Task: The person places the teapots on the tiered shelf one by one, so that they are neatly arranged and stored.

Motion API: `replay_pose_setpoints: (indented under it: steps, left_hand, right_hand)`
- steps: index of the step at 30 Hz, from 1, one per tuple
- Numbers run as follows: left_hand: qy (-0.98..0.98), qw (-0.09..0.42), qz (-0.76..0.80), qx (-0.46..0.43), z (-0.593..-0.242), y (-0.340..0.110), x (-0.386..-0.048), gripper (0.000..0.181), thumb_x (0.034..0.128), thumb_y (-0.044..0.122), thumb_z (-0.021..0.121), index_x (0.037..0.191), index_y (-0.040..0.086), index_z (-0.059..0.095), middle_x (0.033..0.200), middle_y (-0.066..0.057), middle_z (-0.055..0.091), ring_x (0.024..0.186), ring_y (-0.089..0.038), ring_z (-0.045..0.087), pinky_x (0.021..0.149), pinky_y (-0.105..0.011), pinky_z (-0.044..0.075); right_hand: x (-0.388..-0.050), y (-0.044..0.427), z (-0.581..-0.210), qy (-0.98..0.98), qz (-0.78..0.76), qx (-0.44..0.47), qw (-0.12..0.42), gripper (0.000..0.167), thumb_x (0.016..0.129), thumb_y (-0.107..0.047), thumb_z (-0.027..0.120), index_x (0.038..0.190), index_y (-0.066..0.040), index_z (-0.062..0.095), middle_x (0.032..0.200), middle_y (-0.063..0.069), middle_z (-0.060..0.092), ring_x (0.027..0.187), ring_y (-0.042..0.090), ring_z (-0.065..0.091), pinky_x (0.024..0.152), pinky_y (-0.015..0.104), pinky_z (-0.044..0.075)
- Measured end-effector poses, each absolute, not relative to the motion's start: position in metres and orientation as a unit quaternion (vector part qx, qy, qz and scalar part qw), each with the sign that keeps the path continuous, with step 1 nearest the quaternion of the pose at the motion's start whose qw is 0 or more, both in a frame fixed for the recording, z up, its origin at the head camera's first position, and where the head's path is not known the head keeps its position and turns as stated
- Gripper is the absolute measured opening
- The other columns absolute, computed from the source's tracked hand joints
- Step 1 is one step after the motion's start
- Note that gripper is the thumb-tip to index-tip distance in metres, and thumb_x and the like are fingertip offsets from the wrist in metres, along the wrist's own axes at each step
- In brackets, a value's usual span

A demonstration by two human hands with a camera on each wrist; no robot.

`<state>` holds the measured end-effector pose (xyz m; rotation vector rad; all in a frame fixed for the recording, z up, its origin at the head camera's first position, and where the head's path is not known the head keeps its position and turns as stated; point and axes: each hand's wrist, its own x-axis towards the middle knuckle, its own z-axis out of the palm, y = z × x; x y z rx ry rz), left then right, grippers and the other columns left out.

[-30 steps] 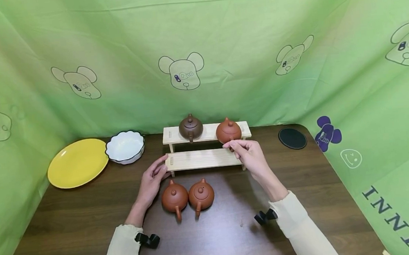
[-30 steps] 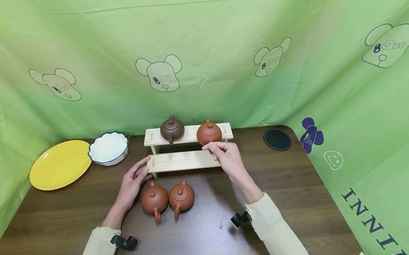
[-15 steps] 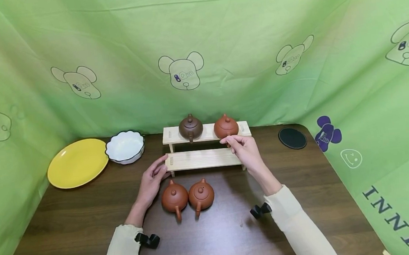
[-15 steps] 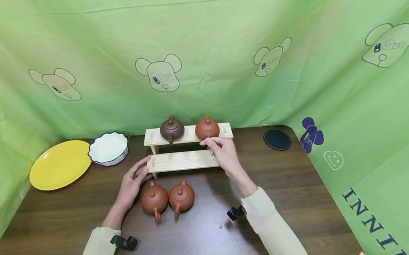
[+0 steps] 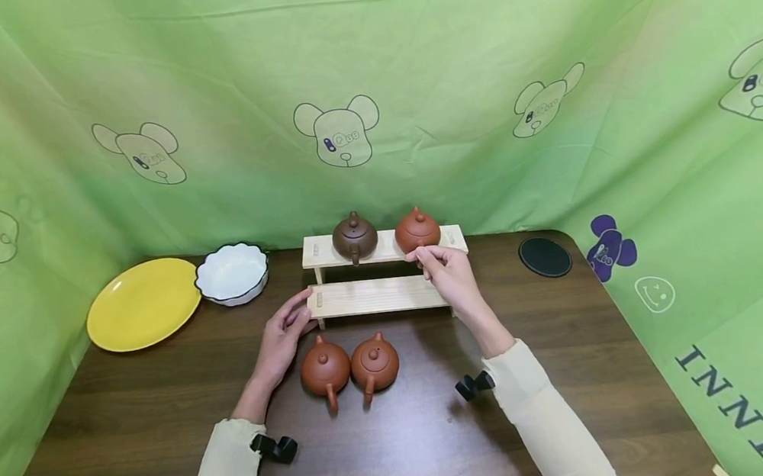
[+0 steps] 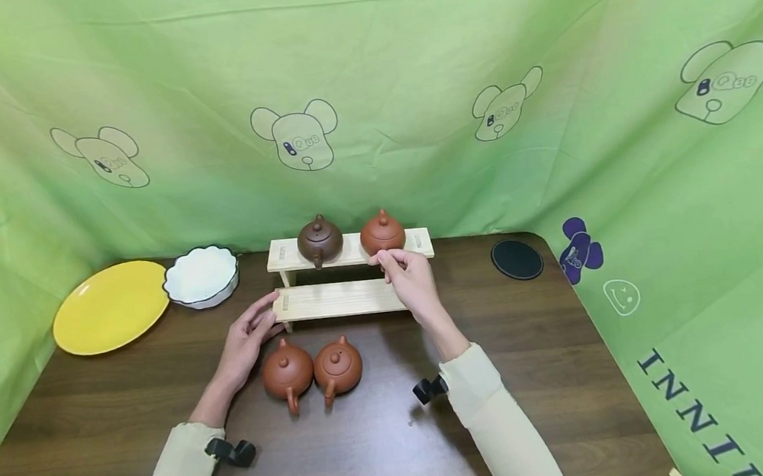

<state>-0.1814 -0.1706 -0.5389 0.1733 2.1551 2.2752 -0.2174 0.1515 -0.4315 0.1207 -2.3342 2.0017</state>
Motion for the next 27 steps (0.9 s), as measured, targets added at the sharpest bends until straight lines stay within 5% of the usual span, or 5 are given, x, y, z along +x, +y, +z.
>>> replay_pose_setpoints:
  steps: [27]
  left_hand:
    - [0.688,0.0,0.724,0.054,-0.5395,-0.171,-0.1817,0.046,0.1173,0.006,0.055,0.162,-0.003,0.052,0.16,-0.029,0.055,0.122,0.001,0.067,0.107,-0.024,0.061]
  right_hand:
    - [-0.22,0.1556,-0.4347,-0.714,0.7,0.013,0.009,0.028,0.111,-0.015,0.07,0.113,0.012,0.078,0.073,-0.006,0.062,0.057,0.001,0.045,0.044,0.013,0.024]
